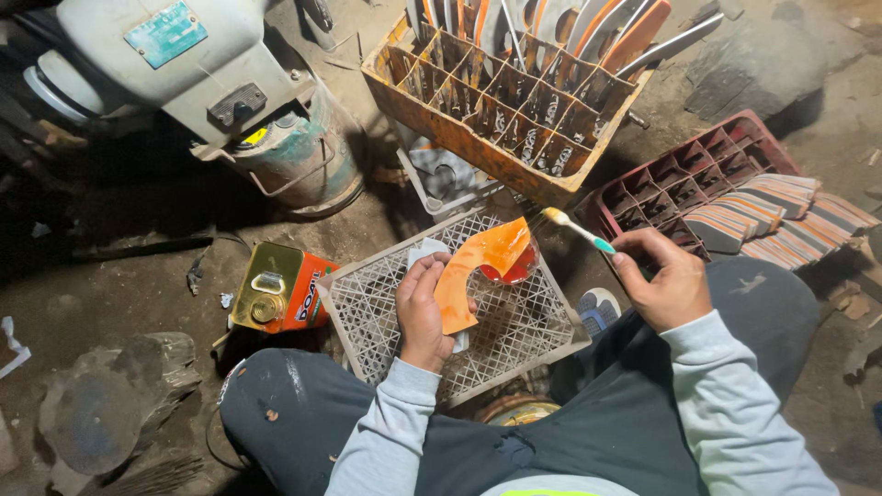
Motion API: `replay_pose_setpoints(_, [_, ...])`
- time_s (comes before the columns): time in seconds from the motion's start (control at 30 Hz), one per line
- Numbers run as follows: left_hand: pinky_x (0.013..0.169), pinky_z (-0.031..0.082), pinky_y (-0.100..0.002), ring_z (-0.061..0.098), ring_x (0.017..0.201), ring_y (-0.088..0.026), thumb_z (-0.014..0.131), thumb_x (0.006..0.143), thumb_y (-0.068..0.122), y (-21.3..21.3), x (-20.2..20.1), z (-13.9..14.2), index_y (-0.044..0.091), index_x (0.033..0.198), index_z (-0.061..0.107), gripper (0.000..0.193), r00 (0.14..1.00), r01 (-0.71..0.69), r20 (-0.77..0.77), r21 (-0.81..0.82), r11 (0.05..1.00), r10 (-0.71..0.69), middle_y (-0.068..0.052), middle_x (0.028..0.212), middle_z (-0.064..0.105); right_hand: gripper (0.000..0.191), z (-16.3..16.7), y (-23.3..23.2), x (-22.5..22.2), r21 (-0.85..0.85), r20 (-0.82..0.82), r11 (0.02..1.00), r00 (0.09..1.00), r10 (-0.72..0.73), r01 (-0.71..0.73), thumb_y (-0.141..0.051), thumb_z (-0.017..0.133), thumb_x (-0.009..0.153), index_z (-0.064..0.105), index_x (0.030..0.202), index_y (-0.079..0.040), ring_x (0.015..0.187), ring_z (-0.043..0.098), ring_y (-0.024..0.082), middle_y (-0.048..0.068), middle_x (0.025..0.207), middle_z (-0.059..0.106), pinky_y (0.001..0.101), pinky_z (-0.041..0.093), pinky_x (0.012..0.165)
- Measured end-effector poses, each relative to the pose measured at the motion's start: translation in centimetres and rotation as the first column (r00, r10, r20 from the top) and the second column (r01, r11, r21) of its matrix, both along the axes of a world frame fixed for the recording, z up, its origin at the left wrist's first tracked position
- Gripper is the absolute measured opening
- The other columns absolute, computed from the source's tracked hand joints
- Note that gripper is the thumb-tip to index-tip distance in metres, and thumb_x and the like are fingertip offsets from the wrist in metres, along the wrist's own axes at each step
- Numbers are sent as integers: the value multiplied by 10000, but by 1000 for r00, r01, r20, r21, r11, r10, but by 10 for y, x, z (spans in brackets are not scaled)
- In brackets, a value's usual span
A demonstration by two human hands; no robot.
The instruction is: The person sits on the floor and uses a toothbrush to apply red adhesive from a small container onto curved plastic parts. They handle several parts one at a time, applying glue to each and placing them into a compartmentalized crate.
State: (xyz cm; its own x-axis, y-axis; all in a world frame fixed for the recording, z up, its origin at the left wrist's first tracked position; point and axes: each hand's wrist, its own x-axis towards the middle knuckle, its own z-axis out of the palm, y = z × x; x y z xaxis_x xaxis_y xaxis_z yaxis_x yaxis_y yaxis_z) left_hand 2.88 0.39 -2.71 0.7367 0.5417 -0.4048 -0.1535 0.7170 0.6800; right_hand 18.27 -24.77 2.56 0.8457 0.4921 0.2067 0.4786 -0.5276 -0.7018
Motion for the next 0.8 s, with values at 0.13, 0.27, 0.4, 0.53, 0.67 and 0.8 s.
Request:
replay_pose_setpoints(0.13, [456, 577, -366, 660, 577, -225, 487, 1005, 116, -2, 2, -2, 26, 1126, 605, 191, 1000, -5, 8, 26, 1000, 5, -153, 932, 693, 171, 0, 7, -9, -20, -78, 1000, 997, -3, 1, -136, 711, 930, 711, 1087, -68, 759, 689, 159, 104, 909, 741, 310, 529, 705])
replay_pose_setpoints(0.27, [451, 579, -373, 655, 595, -214, 447, 1025, 138, -14, 9, -5, 23, 1174, 558, 218, 997, -79, 22, 69, 994, 78, -130, 925, 654, 173, -8, 40, -49, -53, -208, 998, 978, 6, -17, -143, 692, 928, 704, 1091, -87, 651, 664, 177, 122, 793, 719, 325, 516, 628])
replay_pose_setpoints(0.4, [456, 579, -372, 656, 604, -218, 406, 1029, 148, -19, 11, -7, 19, 1212, 506, 245, 990, -142, 10, 117, 983, 141, -134, 939, 648, 191, -9, 58, -77, 179, -29, 956, 970, 241, -232, -110, 651, 914, 667, 1100, -71, 800, 736, 152, 96, 883, 736, 288, 564, 693])
replay_pose_setpoints(0.53, [435, 558, -366, 639, 535, -254, 396, 1015, 143, -12, 7, -6, 28, 1195, 472, 227, 989, -148, 12, 160, 976, 148, -171, 923, 655, 194, -2, 55, -57, -31, -201, 998, 978, 52, -59, -133, 702, 896, 711, 1082, -80, 669, 725, 208, 107, 855, 758, 328, 530, 588])
replay_pose_setpoints(0.67, [424, 553, -372, 632, 530, -248, 412, 1009, 121, -14, 9, -4, 26, 1198, 477, 221, 988, -157, 16, 139, 978, 157, -178, 927, 646, 177, -4, 57, -52, 7, -133, 999, 991, -33, 35, -127, 693, 928, 706, 1098, -77, 712, 726, 226, 110, 883, 748, 328, 538, 650])
replay_pose_setpoints(0.8, [411, 536, -363, 630, 522, -237, 406, 1012, 123, -17, 13, -5, 18, 1191, 479, 220, 982, -187, 15, 161, 969, 187, -170, 940, 654, 187, -15, 65, -76, 153, -58, 971, 979, 195, -184, -124, 680, 897, 689, 1081, -88, 809, 764, 170, 86, 894, 751, 292, 578, 724])
